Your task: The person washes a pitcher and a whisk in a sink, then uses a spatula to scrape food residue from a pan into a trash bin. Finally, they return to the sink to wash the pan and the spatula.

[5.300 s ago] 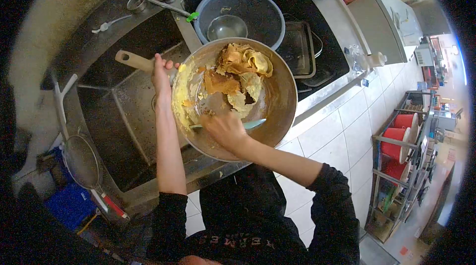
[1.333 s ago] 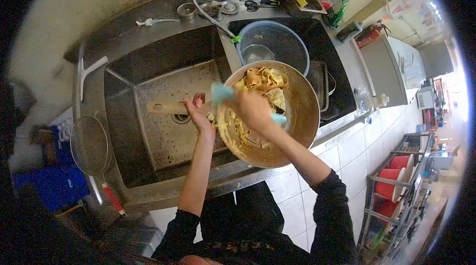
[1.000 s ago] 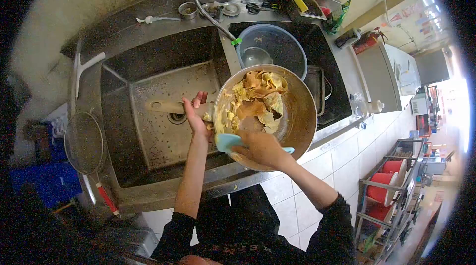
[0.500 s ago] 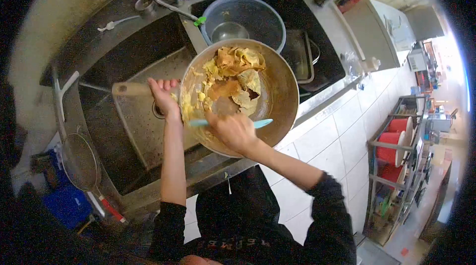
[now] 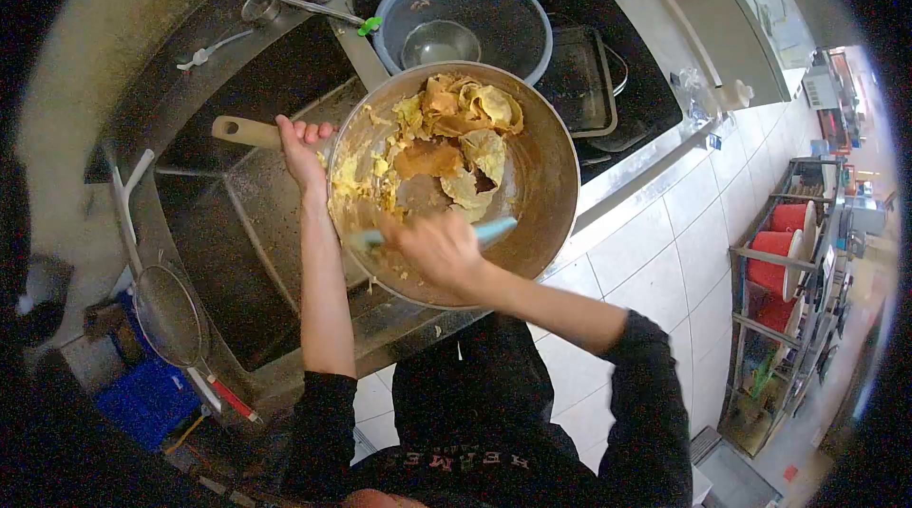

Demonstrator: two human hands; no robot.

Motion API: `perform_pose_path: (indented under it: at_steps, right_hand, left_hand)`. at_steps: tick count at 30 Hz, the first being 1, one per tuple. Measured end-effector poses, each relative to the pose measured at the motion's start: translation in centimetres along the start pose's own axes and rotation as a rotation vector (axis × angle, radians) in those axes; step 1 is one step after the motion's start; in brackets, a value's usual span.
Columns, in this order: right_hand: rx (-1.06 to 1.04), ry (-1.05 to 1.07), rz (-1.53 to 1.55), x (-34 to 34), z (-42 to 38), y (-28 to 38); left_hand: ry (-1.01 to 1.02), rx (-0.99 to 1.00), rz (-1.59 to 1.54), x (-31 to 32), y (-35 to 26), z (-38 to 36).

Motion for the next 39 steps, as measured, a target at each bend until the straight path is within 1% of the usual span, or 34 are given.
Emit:
perform_pose_path:
  at_steps: [1, 2, 3, 5, 6, 7, 9, 10, 11, 13, 14, 17, 18, 21, 23, 25, 26, 27, 28, 29, 30, 31, 32, 33, 34, 35, 37, 38, 39]
  right_hand:
    - [0.072, -0.137, -0.016, -0.4, 2.0, -1.0]
    - [0.039, -0.311, 0.04, -2.3, 3.0, -1.2]
    - [0.034, -0.315, 0.045, -2.2, 2.5, -1.2]
    - [0.013, -0.179, 0.07, -0.9, -0.2, -0.2]
    - [0.041, -0.057, 0.08, -1.0, -1.2, 0.1]
    - [0.036, -0.051, 0.079, -0.5, -0.9, 0.1]
    - [0.037, -0.205, 0.092, -1.0, 0.4, -0.3]
    - [0.089, -0.198, 0.092, -0.7, 1.5, -0.6]
    - [0.089, -0.195, 0.095, -0.6, 1.3, -0.6]
    - [0.074, -0.262, 0.079, -1.4, 0.7, -0.4]
    - [0.039, -0.122, 0.081, -0.4, -1.0, -0.1]
    - [-0.011, -0.137, 0.073, 0.1, -2.2, 0.6]
    - [0.078, -0.176, 0.086, -0.6, -0.6, 0.3]
    - [0.107, -0.18, 0.05, -0.8, 2.0, -0.4]
    - [0.1, -0.164, 0.109, -0.7, -1.2, -0.2]
    - [-0.039, -0.121, 0.092, -0.7, -3.5, 1.0]
    - [-0.012, -0.033, 0.119, -0.7, -2.2, 1.1]
    - [0.0, -0.04, 0.124, -0.5, 0.1, 1.0]
    - [0.104, -0.204, 0.119, -1.3, 2.5, -0.6]
    - [0.204, -0.366, 0.115, -3.1, 3.1, -1.6]
    - [0.265, -0.28, 0.159, -2.2, 2.9, -1.9]
    - [0.268, -0.284, 0.161, -2.2, 1.8, -1.4]
    - [0.245, -0.241, 0.198, -2.5, 0.4, -0.6]
    - [0.219, -0.197, 0.233, -2.3, -1.0, 0.0]
    - [0.179, -0.23, 0.143, -0.3, -1.9, 0.1]
    - [0.176, -0.227, 0.137, -0.6, -1.2, 0.2]
    - [0.359, -0.124, 0.165, -0.8, 1.8, -2.0]
    - [0.329, -0.273, 0.168, -2.3, 2.9, -2.7]
    - [0.323, -0.271, 0.169, -1.2, 2.7, -2.8]
  left_hand:
    - [-0.021, -0.002, 0.0, -0.2, 0.0, -0.2]
    - [-0.043, -0.003, 0.004, -0.4, -0.1, -0.3]
    - [-0.042, 0.003, 0.009, -0.3, -0.2, -0.2]
    - [-0.006, 0.048, 0.038, -0.3, -0.6, -0.3]
    - [-0.014, 0.048, 0.041, -0.5, -0.6, -0.2]
    - [-0.002, 0.072, 0.054, -0.4, -0.8, -0.1]
    - [0.007, 0.096, 0.072, -0.6, -0.9, 0.0]
    - [0.01, 0.066, 0.045, -0.8, -0.5, 0.2]
    - [0.015, 0.034, 0.019, -0.7, -0.3, 0.0]
    - [0.0, 0.064, 0.029, -0.5, -0.7, -0.3]
    - [-0.015, 0.095, 0.037, -0.3, -1.1, -0.5]
    - [-0.006, 0.052, 0.008, -1.2, -0.3, 0.4]
    - [0.004, 0.045, 0.012, -0.9, -0.3, 0.5]
    - [-0.019, 0.04, -0.002, -1.0, -0.1, 0.1]
    - [-0.046, 0.031, -0.007, -1.6, 0.0, 0.0]
    - [-0.05, 0.043, 0.034, -0.8, -0.9, -0.9]
    - [-0.037, 0.056, 0.072, 0.0, -1.3, -1.1]
    - [-0.025, 0.049, 0.076, 0.1, -1.4, -1.0]
    - [-0.02, 0.065, 0.073, 0.0, -1.5, -1.0]
    - [-0.019, 0.085, 0.073, 0.0, -1.5, -1.3]
    - [-0.016, 0.09, 0.073, -0.2, -1.4, -1.5]
    - [-0.054, 0.115, 0.076, -0.8, -1.5, -1.7]
    - [-0.094, 0.137, 0.08, -1.4, -1.7, -1.8]
    - [-0.093, 0.137, 0.08, -0.6, -2.1, -2.5]
    - [-0.127, 0.126, 0.077, -0.1, -2.4, -3.2]
    - [-0.162, 0.115, 0.07, 0.1, -2.6, -3.8]
    - [-0.139, 0.144, 0.105, -0.9, -2.6, -3.8]
    - [-0.13, 0.172, 0.155, -1.5, -2.7, -3.8]
    - [-0.134, 0.176, 0.156, -1.9, -2.5, -4.1]
Point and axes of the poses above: each hand's wrist, its own z-axis towards the middle knuckle, its own x-axis out of the palm, y = z × x, the point moved 10 cm from there along z, towards the middle knuckle, and after that the axes turned 4 degrees about x, right-handed, at the moved point
